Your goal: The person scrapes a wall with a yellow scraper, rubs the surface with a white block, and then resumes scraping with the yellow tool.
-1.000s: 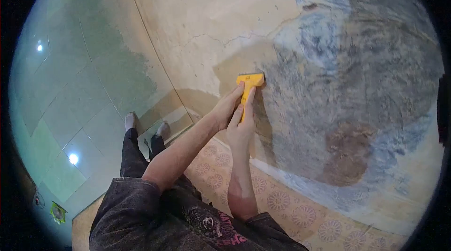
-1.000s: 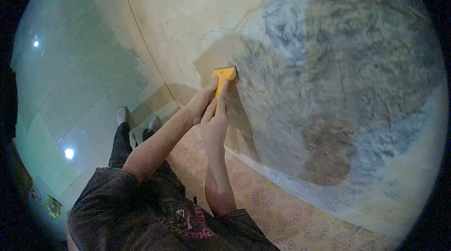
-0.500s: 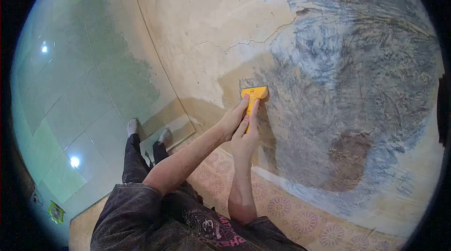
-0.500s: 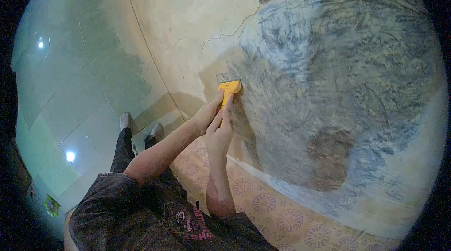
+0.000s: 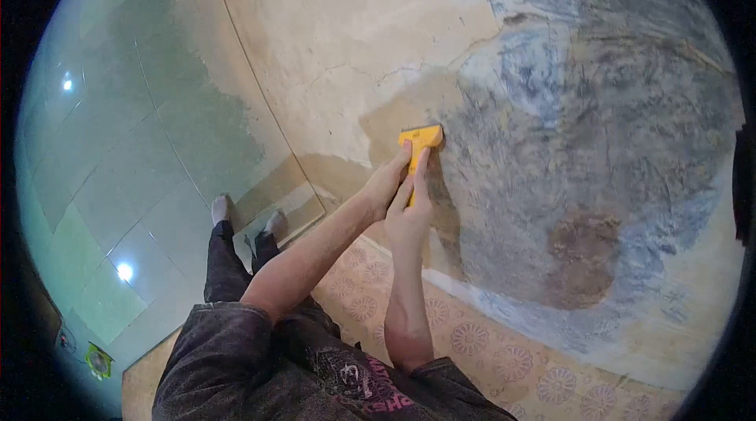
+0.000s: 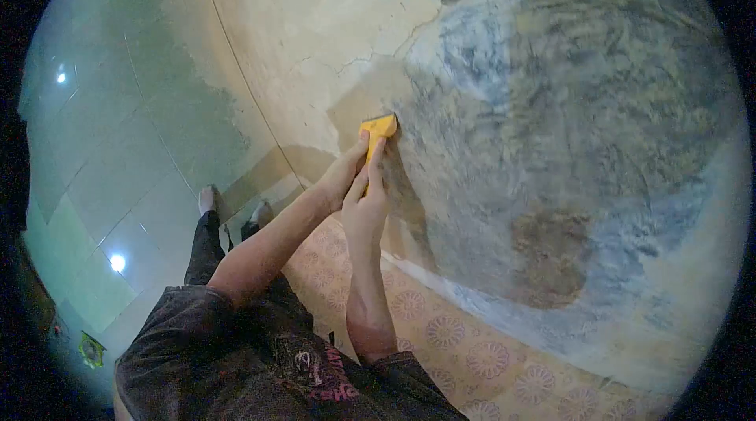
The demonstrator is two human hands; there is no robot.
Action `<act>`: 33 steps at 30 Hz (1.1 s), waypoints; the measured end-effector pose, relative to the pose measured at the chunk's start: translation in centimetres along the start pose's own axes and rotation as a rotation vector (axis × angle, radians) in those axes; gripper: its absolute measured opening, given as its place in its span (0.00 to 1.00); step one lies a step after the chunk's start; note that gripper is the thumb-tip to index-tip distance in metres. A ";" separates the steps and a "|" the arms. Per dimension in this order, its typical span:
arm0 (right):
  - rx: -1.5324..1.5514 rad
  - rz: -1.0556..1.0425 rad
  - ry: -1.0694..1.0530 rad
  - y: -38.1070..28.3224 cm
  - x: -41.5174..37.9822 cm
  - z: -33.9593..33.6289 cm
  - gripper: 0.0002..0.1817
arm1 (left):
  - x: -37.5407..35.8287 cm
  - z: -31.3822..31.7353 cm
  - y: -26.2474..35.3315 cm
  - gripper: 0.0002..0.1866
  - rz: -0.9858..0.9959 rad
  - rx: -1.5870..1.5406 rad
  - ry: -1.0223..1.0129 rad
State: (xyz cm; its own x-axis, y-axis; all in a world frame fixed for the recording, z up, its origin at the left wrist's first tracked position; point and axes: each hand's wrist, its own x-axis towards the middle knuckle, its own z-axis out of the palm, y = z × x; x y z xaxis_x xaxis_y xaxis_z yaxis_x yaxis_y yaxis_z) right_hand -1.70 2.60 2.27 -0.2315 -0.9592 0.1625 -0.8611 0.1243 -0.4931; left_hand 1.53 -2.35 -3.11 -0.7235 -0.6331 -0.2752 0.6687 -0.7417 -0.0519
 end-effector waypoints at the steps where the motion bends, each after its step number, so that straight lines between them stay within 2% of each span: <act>1: 0.007 0.085 -0.068 -0.7 0.1 -0.7 0.27 | 0.1 -0.2 -0.2 0.27 -0.006 0.005 0.000; 3: 0.021 0.168 -0.131 -0.5 0.1 -0.9 0.27 | 0.4 -0.8 -0.8 0.27 0.025 0.032 -0.043; 5: -0.056 -0.138 0.050 1.2 -0.1 0.0 0.27 | -0.3 -0.5 -1.5 0.27 0.016 0.082 -0.018; 6: -0.048 -0.145 0.058 1.2 -0.5 -0.1 0.27 | -0.4 -0.2 -1.5 0.27 0.015 0.127 0.007; 8: 0.044 0.002 0.053 1.1 -1.5 -0.4 0.27 | -0.7 0.1 -1.4 0.27 0.020 0.210 0.062; 9: 0.051 -0.005 0.051 1.0 -1.5 -0.6 0.27 | -0.8 0.1 -1.3 0.27 0.022 0.248 0.093; 11: 0.030 0.152 -0.044 0.7 -1.5 -1.0 0.27 | -0.6 -0.2 -1.4 0.28 0.047 0.246 0.092; 15: -0.001 0.116 -0.040 1.0 -0.7 -0.9 0.27 | -0.1 -0.2 -1.2 0.29 0.077 0.218 0.097; 17: 0.008 -0.030 0.025 1.0 -0.1 -0.4 0.27 | 0.0 -0.1 -0.8 0.28 0.070 0.215 0.105; 21: -0.011 0.040 0.017 0.4 -0.1 0.6 0.27 | 0.1 0.0 0.0 0.28 0.059 0.214 0.133; 25: -0.002 0.093 0.051 -0.2 -0.4 1.3 0.29 | 0.7 -2.1 0.5 0.29 0.018 0.294 0.030; 27: -0.007 0.095 0.053 0.0 -0.3 1.9 0.31 | 0.9 -2.3 1.0 0.29 0.007 0.349 0.053; 30: 0.006 0.063 0.121 0.6 -0.6 2.3 0.27 | 0.5 -2.0 1.3 0.29 0.033 0.416 0.065; 33: -0.022 0.017 0.094 1.7 0.1 1.5 0.26 | 1.2 -2.1 0.1 0.29 0.074 0.328 0.062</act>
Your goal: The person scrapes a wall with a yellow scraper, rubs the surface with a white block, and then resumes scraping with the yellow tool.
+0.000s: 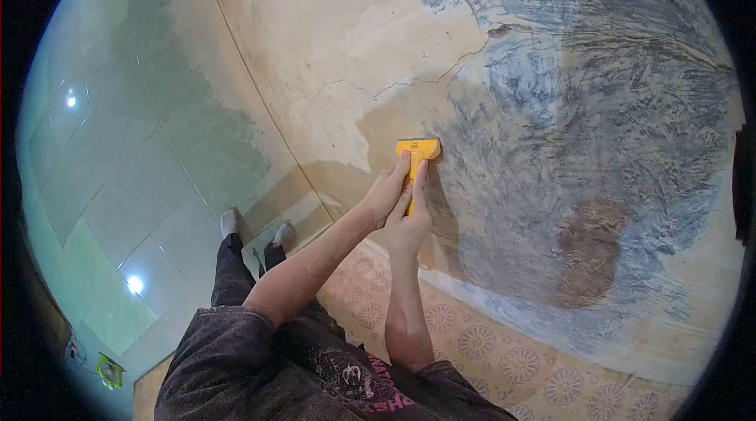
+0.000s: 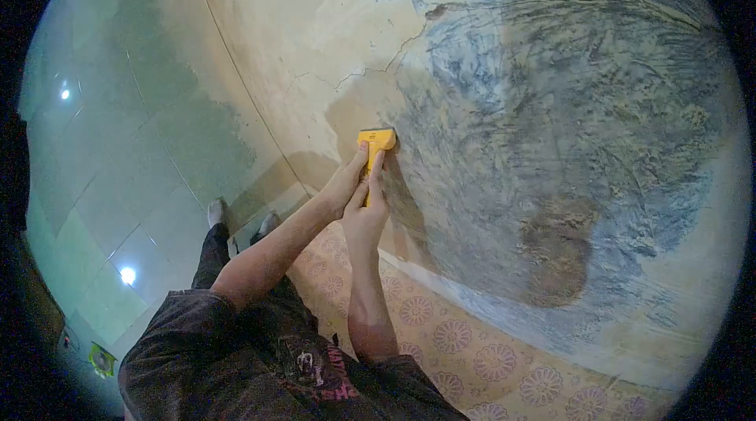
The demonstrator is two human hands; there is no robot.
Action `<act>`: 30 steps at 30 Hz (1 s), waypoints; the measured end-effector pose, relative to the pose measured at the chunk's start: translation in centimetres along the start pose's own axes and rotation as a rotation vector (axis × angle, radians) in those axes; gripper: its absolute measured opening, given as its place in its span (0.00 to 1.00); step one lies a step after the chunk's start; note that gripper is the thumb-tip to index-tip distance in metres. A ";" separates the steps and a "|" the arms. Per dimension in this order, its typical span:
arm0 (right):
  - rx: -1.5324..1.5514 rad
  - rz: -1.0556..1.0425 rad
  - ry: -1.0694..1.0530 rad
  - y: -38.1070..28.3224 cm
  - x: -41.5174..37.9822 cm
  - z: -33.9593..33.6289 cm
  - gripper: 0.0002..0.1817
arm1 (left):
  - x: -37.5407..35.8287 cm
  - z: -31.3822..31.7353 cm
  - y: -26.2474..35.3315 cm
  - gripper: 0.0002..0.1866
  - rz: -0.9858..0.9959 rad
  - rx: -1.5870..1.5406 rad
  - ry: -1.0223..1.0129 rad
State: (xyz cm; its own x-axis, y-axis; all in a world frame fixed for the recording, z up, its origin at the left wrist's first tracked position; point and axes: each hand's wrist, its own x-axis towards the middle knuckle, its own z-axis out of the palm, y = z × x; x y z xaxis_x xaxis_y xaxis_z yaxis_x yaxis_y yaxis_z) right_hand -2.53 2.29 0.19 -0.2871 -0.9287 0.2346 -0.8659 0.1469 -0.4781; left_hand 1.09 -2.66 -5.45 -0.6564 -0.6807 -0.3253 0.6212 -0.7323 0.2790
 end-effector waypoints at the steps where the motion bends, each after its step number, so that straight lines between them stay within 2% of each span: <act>1: 0.011 -0.061 -0.005 -0.1 0.5 -0.3 0.26 | 0.6 0.2 -0.2 0.29 0.000 0.005 -0.005; 3: 0.016 -0.108 -0.006 -0.5 1.2 -0.4 0.26 | 1.5 0.5 -0.5 0.28 0.031 -0.263 0.060; 4: 0.031 -0.090 -0.055 -1.0 2.1 0.1 0.26 | 1.8 0.2 0.0 0.28 0.019 -0.256 0.056; 6: 0.052 -0.087 -0.087 -2.7 4.4 1.4 0.26 | 2.9 -1.4 3.1 0.28 0.166 -0.279 -0.063; 8: 0.114 0.008 -0.263 -4.8 6.4 3.2 0.26 | 3.9 -2.5 6.5 0.27 0.174 -0.326 -0.066; 9: 0.117 0.008 -0.259 -5.3 7.1 4.3 0.26 | 4.0 -3.1 7.7 0.27 0.169 -0.380 -0.060; 11: 0.104 -0.115 -0.233 -5.9 7.9 6.1 0.27 | 3.3 -4.2 9.7 0.26 0.157 -0.301 -0.040; 13: 0.121 -0.099 -0.246 -7.2 7.7 5.9 0.28 | 2.1 -3.8 11.0 0.26 0.152 -0.229 -0.016; 15: 0.147 -0.052 -0.264 -7.2 6.8 5.2 0.27 | 0.6 -2.7 10.5 0.26 0.172 -0.078 0.101; 16: 0.144 -0.048 -0.268 -6.4 5.9 4.9 0.27 | 0.6 -3.0 9.1 0.26 0.169 -0.081 0.103; 18: 0.180 -0.167 -0.091 -4.4 3.9 4.1 0.27 | 0.4 -3.4 5.8 0.28 0.095 -0.152 0.023; 19: 0.178 -0.169 -0.092 -4.2 2.8 3.0 0.27 | -0.3 -2.7 4.7 0.28 0.097 -0.155 0.022; 21: 0.152 0.075 -0.082 -3.8 0.4 0.3 0.25 | -1.7 -1.1 2.3 0.30 0.015 0.030 -0.005; 22: 0.150 0.073 -0.084 -2.9 -0.7 -0.7 0.25 | -2.2 -0.2 1.2 0.30 0.017 0.027 -0.006; 24: 0.022 -0.007 0.093 -0.9 -2.3 -2.3 0.25 | -2.8 1.5 -0.8 0.29 0.079 0.261 -0.035; 28: 0.003 -0.002 0.102 -1.1 -3.2 -6.4 0.26 | -4.2 5.2 -2.7 0.29 0.096 0.153 -0.164; 30: -0.070 0.135 0.019 -2.4 -2.8 -7.3 0.27 | -4.5 6.3 -2.2 0.28 -0.030 -0.060 -0.115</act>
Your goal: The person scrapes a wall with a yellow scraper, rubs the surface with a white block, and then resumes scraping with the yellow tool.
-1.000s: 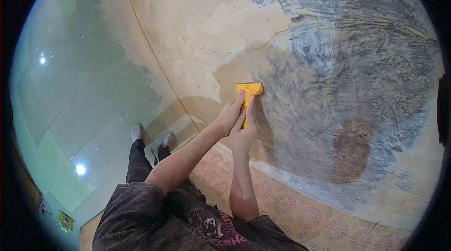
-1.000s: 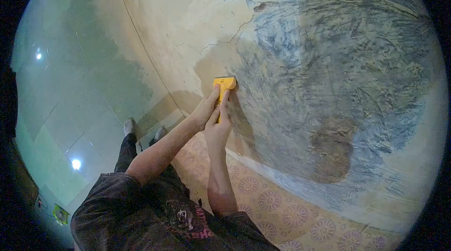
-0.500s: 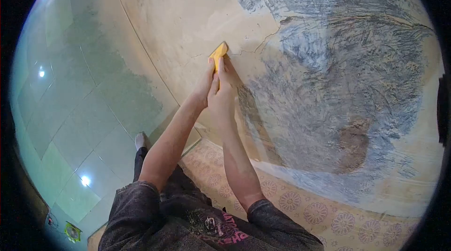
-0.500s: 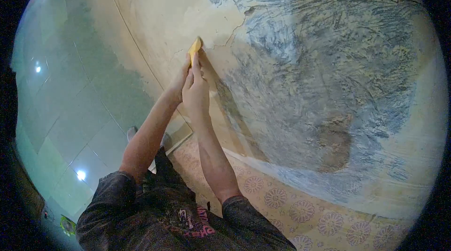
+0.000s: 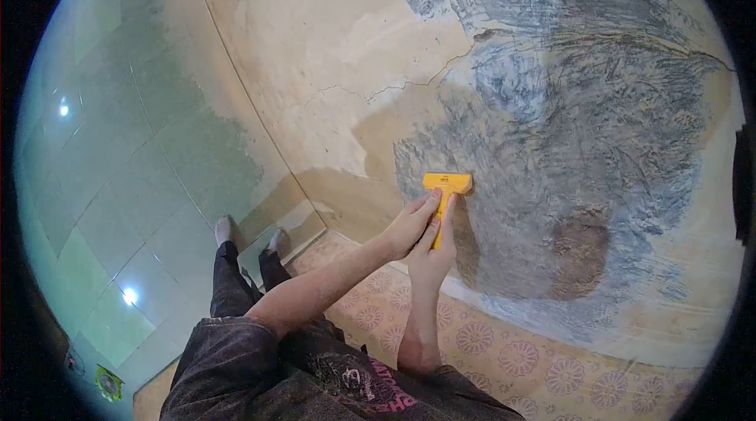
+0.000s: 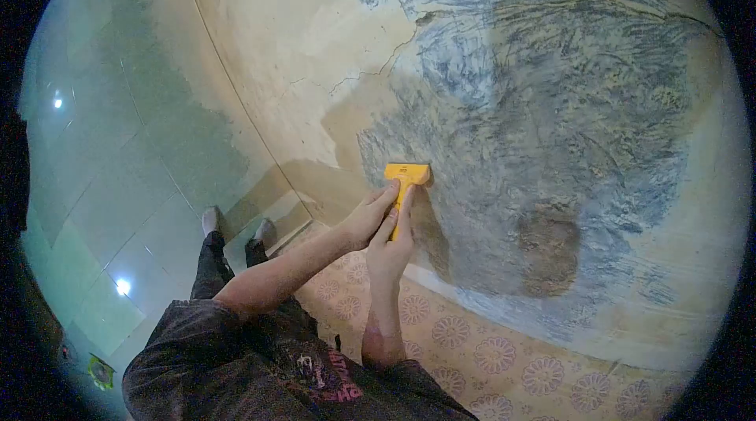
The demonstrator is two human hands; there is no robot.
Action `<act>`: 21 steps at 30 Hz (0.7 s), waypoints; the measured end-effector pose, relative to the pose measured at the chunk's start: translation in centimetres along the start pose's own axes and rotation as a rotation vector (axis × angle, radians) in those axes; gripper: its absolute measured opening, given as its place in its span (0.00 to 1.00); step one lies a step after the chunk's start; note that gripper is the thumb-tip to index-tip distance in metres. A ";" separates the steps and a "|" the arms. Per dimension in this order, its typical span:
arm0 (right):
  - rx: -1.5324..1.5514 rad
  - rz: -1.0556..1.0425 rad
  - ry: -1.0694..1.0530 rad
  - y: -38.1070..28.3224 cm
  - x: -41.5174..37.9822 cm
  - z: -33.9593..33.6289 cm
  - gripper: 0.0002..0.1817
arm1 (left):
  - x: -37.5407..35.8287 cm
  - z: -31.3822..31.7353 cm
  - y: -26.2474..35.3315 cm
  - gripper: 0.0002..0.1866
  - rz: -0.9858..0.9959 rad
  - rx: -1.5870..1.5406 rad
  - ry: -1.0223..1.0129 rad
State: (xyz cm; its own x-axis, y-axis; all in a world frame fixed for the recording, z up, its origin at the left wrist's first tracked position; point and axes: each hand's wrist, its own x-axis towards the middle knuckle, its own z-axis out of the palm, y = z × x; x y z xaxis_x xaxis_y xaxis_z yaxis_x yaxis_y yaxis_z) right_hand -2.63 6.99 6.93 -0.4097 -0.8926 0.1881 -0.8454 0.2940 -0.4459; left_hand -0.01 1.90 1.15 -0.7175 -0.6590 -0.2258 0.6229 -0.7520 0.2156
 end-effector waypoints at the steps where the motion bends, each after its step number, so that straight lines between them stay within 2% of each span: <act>1: -0.003 -0.004 0.001 -0.3 0.2 0.1 0.27 | 0.2 -0.3 0.1 0.28 0.002 -0.003 -0.003; 3: 0.024 0.056 -0.026 -0.9 0.1 0.5 0.27 | 0.3 -1.0 0.6 0.27 -0.117 -0.070 -0.058; 7: -0.074 0.063 -0.014 -1.2 0.3 0.0 0.27 | 0.1 -0.2 0.6 0.27 -0.111 -0.094 -0.019; 10: 0.003 -0.025 -0.077 -0.6 1.1 -1.0 0.26 | 0.2 0.6 0.3 0.27 -0.064 -0.135 0.018; 12: -0.069 -0.114 -0.100 -0.4 2.0 -0.5 0.26 | 1.0 0.5 0.5 0.28 0.097 0.042 0.192; 13: -0.066 -0.113 -0.098 -1.0 2.8 0.4 0.26 | 1.9 -0.7 0.7 0.28 0.097 0.045 0.192; 15: -0.038 -0.084 -0.185 -2.2 4.1 2.8 0.25 | 4.0 -4.0 2.1 0.29 0.080 -0.224 0.114; 16: -0.029 -0.077 -0.212 -2.5 4.4 3.6 0.25 | 4.0 -4.5 2.8 0.29 0.080 -0.222 0.110; 19: -0.017 -0.157 -0.162 -2.2 3.8 4.4 0.27 | 3.8 -5.4 3.0 0.30 0.058 -0.151 0.123; 21: -0.003 -0.108 -0.079 -1.5 2.0 2.9 0.28 | 3.5 -4.8 0.3 0.30 0.070 0.141 0.139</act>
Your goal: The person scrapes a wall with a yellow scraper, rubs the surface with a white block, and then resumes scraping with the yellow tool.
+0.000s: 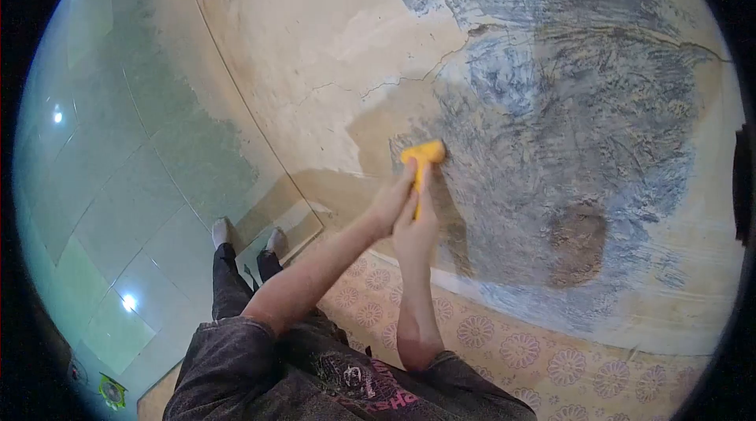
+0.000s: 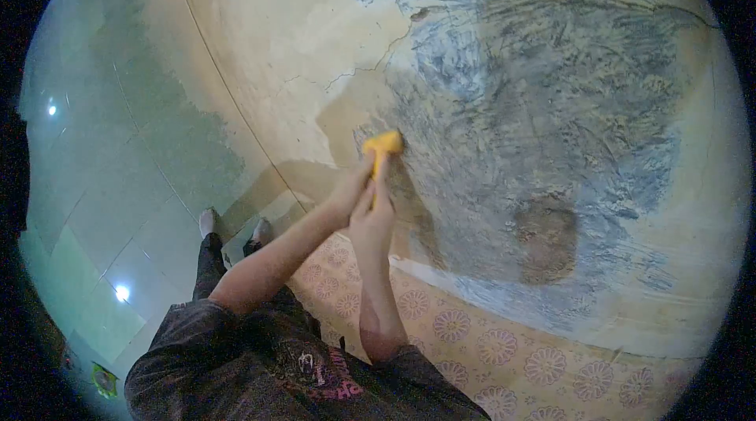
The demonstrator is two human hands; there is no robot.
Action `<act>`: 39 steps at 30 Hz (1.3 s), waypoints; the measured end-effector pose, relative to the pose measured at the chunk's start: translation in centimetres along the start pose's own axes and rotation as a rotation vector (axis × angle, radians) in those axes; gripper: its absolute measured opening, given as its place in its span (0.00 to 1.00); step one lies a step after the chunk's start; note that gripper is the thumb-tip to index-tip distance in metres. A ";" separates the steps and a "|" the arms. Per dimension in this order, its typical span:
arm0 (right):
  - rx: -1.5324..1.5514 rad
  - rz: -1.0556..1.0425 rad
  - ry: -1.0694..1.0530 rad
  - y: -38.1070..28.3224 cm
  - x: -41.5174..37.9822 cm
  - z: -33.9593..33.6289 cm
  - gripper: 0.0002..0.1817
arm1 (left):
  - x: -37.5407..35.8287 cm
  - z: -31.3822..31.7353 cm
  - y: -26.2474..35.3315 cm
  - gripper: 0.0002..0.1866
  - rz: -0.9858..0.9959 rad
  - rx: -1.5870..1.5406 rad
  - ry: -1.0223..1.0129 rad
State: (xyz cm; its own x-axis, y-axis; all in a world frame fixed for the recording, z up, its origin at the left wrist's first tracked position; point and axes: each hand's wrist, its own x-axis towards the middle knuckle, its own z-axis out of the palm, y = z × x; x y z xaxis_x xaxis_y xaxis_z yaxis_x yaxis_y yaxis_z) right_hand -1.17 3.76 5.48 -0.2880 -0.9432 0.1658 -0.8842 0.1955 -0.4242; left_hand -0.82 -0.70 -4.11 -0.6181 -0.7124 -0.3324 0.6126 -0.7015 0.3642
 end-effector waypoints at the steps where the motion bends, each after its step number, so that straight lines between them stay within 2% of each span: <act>1: -0.004 -0.003 -0.004 0.2 -0.8 -0.8 0.28 | -1.2 1.2 -0.1 0.30 0.002 -0.006 0.001; 3: 0.033 0.079 0.016 0.3 -1.8 -1.8 0.26 | -3.7 3.6 1.0 0.29 -0.030 -0.083 0.001; 7: 0.032 0.206 0.001 -0.4 -1.8 -1.1 0.26 | -2.6 2.1 0.8 0.28 -0.115 -0.079 -0.098; 10: 0.005 0.142 0.017 0.1 -2.0 -1.8 0.26 | -3.1 2.7 0.4 0.29 -0.172 -0.145 -0.088; 13: -0.033 0.125 0.016 0.9 -2.8 -3.5 0.26 | -4.1 4.7 -0.4 0.30 -0.106 -0.189 -0.067; 15: -0.039 0.037 0.071 1.9 -3.6 -4.4 0.27 | -4.7 5.6 -1.2 0.29 0.029 0.071 -0.013; 16: -0.029 0.027 0.075 1.9 -3.4 -4.1 0.27 | -4.3 5.3 -1.3 0.29 0.042 0.078 -0.012; 18: -0.027 0.089 0.081 1.7 -3.2 -3.9 0.26 | -3.9 5.3 -1.3 0.30 -0.086 -0.096 -0.061; 21: -0.003 0.115 0.027 1.4 -3.3 -4.9 0.25 | -4.0 5.8 -2.1 0.31 -0.032 -0.139 -0.050; 24: -0.023 0.116 0.027 1.7 -3.7 -6.5 0.24 | -4.3 6.3 -3.2 0.31 -0.027 0.041 -0.024; 25: -0.018 0.105 0.029 2.3 -3.6 -6.5 0.24 | -4.2 6.4 -4.3 0.31 0.169 0.270 -0.001; 26: -0.025 0.079 0.021 3.2 -3.7 -6.4 0.24 | -3.2 5.8 -4.8 0.31 0.179 0.272 0.002; 27: -0.033 0.052 0.012 3.7 -3.6 -6.3 0.23 | -2.3 5.0 -5.3 0.31 0.283 0.385 0.043; 30: 0.005 0.012 -0.102 2.1 -0.1 -3.6 0.23 | 3.2 2.4 -7.2 0.33 0.426 0.153 0.069; 32: 0.043 0.099 -0.145 1.1 0.1 -2.9 0.23 | -0.4 2.5 -0.9 0.33 -0.035 -0.269 0.058; 34: 0.029 0.098 -0.109 0.8 -0.6 -2.8 0.23 | 0.1 1.6 -2.5 0.33 0.009 -0.183 0.048; 35: 0.006 0.021 -0.016 1.7 -1.5 -2.7 0.24 | -0.1 1.6 -4.0 0.34 0.066 0.027 0.029; 36: 0.008 0.015 -0.018 2.1 -2.3 -3.1 0.24 | -0.4 1.9 -5.0 0.34 0.122 0.234 0.011; 37: 0.020 0.065 -0.016 2.4 -2.9 -3.6 0.25 | -3.5 4.2 -2.1 0.33 -0.010 0.176 0.087; 39: 0.014 0.228 -0.046 1.9 -3.0 -3.5 0.26 | -3.1 3.9 -1.6 0.33 -0.060 0.064 0.044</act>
State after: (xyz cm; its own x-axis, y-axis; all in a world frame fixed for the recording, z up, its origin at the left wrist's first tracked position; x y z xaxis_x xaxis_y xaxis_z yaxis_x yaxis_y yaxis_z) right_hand -3.25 7.85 7.32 -0.4626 -0.8863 0.0231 -0.7927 0.4018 -0.4585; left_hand -1.84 2.72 -0.31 -0.6293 -0.6705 -0.3930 0.5416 -0.7410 0.3970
